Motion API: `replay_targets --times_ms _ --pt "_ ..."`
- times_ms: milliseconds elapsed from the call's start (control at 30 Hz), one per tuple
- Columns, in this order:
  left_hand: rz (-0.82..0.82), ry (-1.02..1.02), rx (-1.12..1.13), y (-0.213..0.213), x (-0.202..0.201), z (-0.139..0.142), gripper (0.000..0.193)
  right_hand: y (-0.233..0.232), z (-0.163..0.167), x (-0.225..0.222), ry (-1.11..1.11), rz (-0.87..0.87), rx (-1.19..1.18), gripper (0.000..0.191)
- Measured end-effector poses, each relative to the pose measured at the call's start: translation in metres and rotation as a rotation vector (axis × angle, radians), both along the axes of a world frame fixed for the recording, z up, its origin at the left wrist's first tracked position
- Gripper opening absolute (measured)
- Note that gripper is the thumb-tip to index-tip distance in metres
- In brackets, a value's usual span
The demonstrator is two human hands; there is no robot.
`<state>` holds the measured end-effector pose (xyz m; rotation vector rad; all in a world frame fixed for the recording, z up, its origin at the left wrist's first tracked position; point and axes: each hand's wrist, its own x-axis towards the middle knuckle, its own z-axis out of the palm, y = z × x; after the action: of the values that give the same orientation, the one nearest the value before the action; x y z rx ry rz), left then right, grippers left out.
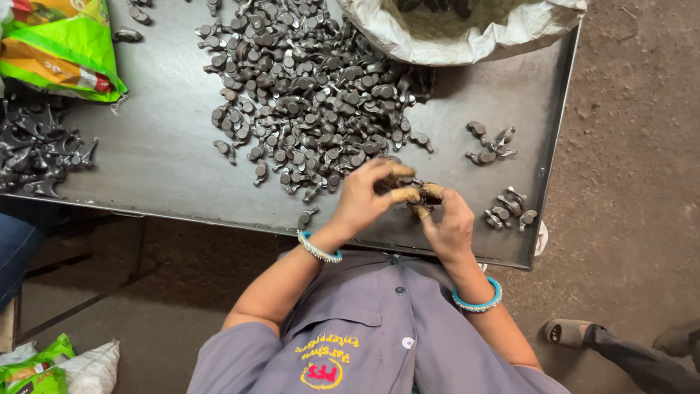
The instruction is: The person stands at a metal table covered with small dark metal castings, picks up handfuls of the parts, turns and inspects them by hand, and places selected pieces into a sack on the table while another person pours more castings from a bag onto the table.
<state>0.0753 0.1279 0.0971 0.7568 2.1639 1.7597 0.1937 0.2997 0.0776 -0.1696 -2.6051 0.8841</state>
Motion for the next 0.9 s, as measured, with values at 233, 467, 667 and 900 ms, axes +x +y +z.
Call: replay_targets --times_ms 233,467,667,900 --pt "0.052 -0.827 0.449 0.004 0.029 -0.063 0.018 -0.004 -0.009 0.011 0.049 -0.045 -0.323 0.039" --pt "0.012 -0.963 0.418 0.001 0.036 -0.075 0.015 0.005 -0.017 0.019 -0.057 0.013 -0.930 0.032" --pt "0.000 -0.603 0.201 0.003 0.037 -0.047 0.020 0.039 -0.002 0.024 -0.199 -0.088 -0.814 0.018" --pt "0.125 0.255 -0.252 -0.009 0.035 -0.021 0.030 0.082 0.032 0.033 -0.052 -0.376 0.006 0.018"
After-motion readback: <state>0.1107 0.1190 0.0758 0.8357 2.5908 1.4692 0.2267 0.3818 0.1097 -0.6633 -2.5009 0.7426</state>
